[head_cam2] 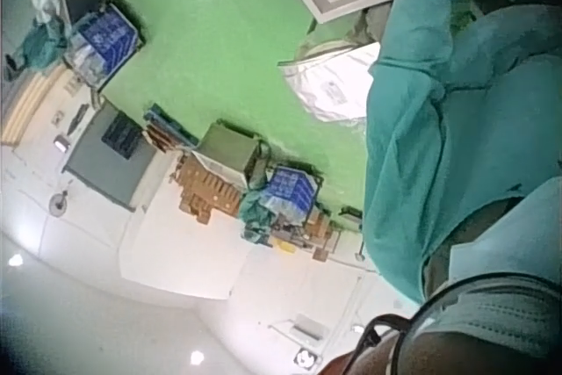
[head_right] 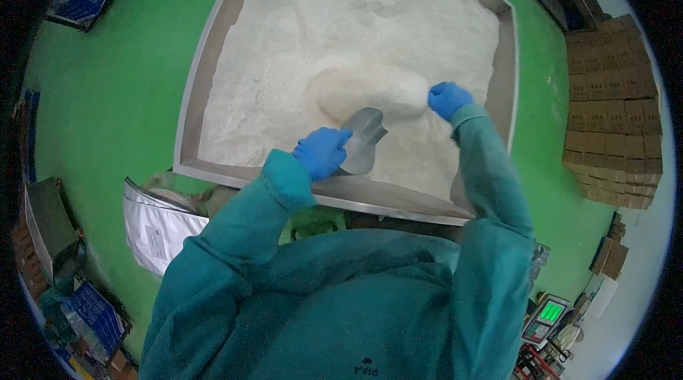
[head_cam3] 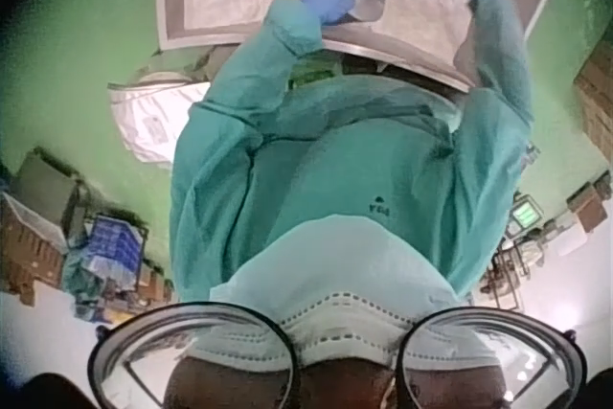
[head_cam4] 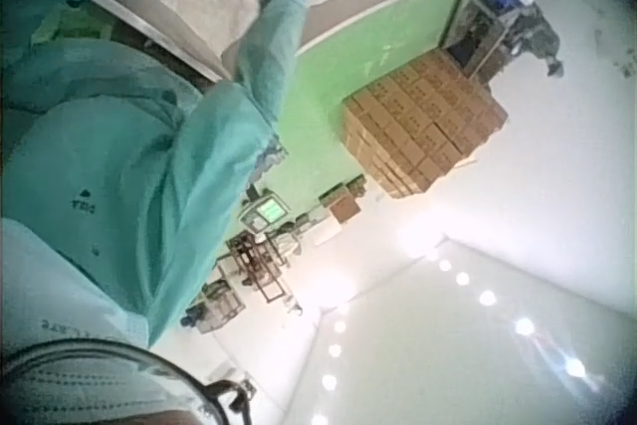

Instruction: Scooping white powder from a large bin into silver pouches and weighing them on a scale.

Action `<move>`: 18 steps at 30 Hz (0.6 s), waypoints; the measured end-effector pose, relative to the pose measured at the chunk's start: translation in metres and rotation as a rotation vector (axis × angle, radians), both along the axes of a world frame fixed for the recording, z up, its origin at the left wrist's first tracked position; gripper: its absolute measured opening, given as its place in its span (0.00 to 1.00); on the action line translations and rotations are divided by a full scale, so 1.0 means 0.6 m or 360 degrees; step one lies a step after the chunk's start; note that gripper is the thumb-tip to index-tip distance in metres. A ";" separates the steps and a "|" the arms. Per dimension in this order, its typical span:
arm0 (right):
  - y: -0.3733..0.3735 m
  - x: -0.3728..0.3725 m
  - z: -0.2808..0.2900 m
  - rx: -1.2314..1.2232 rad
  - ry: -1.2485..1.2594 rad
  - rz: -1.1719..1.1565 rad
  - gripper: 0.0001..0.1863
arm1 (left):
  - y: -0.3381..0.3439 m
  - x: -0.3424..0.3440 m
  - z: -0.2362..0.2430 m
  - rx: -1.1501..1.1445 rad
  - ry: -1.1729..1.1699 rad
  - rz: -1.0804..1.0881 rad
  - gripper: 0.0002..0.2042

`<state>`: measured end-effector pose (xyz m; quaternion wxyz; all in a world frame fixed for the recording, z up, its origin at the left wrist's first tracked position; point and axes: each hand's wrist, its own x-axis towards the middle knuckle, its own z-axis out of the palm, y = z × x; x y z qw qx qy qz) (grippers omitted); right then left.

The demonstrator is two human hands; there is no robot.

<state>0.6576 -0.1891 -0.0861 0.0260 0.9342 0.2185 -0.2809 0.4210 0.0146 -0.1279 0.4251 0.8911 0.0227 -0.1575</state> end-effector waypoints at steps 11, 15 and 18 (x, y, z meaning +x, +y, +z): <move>0.208 -0.231 0.152 -0.0530 0.0114 0.0955 0.15 | -0.009 0.004 -0.063 -0.0165 -0.0100 0.0517 0.21; 0.180 -0.172 0.195 -0.0379 -0.0571 0.1005 0.14 | -0.021 -0.012 -0.041 -0.0003 -0.0190 0.0338 0.19; 0.186 -0.022 0.178 -0.0503 -0.0636 0.0920 0.13 | -0.040 -0.031 -0.015 0.0028 -0.0128 0.0190 0.19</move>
